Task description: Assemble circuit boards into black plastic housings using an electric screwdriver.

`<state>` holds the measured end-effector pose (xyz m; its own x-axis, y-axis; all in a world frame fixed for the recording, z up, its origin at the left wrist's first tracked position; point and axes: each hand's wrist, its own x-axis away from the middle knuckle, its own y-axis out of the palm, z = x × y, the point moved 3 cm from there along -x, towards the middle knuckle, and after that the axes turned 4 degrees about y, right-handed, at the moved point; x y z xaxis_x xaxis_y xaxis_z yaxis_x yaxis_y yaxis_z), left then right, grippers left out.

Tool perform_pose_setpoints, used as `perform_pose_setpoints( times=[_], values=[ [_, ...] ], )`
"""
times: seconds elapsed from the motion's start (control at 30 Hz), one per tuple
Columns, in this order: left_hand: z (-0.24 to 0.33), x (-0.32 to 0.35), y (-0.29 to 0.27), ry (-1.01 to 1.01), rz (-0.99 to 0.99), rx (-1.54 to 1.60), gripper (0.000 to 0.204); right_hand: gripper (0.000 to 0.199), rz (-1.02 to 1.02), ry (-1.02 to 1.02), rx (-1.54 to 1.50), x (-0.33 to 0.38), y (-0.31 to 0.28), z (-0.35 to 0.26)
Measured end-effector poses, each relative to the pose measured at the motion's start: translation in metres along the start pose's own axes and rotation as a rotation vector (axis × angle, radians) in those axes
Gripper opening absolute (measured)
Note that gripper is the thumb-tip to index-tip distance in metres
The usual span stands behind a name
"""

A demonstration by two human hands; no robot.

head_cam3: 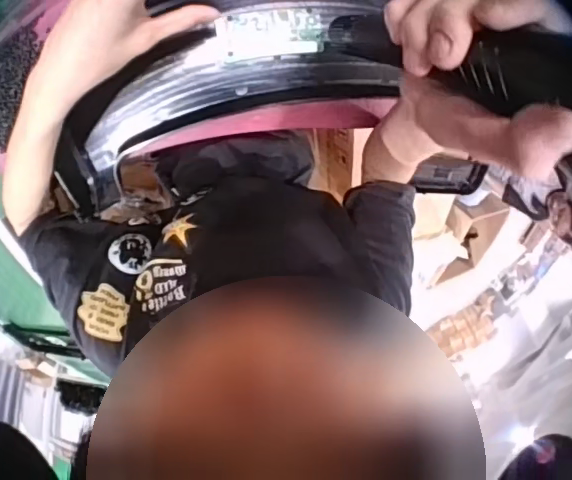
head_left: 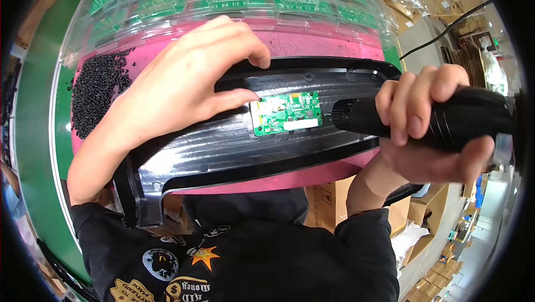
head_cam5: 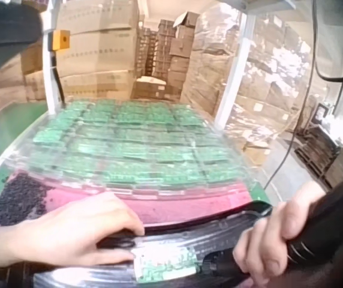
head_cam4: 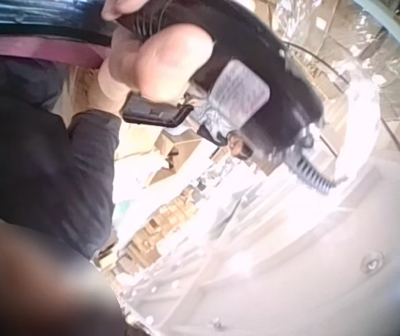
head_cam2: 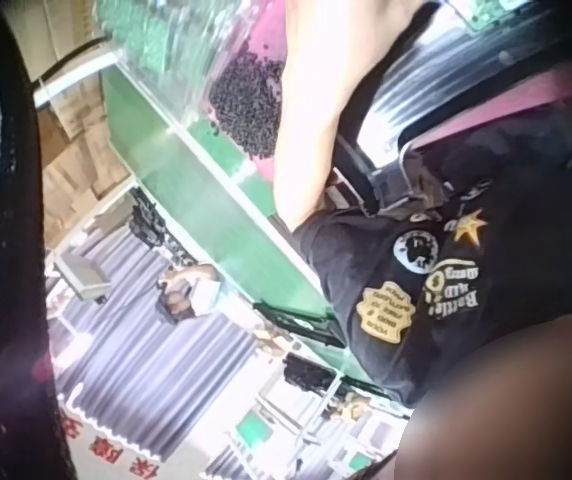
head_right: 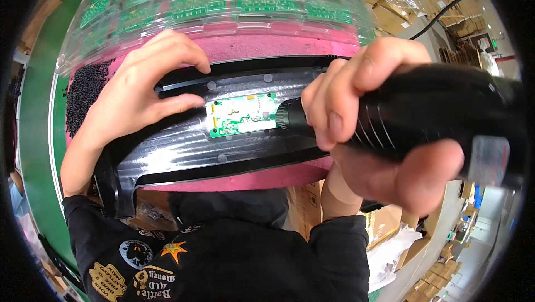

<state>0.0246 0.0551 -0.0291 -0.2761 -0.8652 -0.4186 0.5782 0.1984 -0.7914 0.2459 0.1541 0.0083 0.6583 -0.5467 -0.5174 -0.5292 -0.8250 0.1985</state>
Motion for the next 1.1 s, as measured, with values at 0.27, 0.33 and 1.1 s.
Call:
perform_pose_setpoints(
  times=[0.27, 0.33, 1.1],
  values=[
    [-0.004, 0.0, 0.001, -0.038, -0.036, -0.057, 0.039, 0.067, 0.229, 0.133, 0.042, 0.006, -0.004, 0.015],
    [-0.004, 0.0, 0.0, -0.059, -0.029, -0.053, 0.04, 0.067, 0.228, 0.135, 0.028, 0.004, -0.002, 0.017],
    [-0.029, 0.032, -0.052, -0.49, -0.486, -0.42, 0.024, 0.034, 0.697, 0.491, -0.511, -0.045, -0.053, 0.033]
  ],
)
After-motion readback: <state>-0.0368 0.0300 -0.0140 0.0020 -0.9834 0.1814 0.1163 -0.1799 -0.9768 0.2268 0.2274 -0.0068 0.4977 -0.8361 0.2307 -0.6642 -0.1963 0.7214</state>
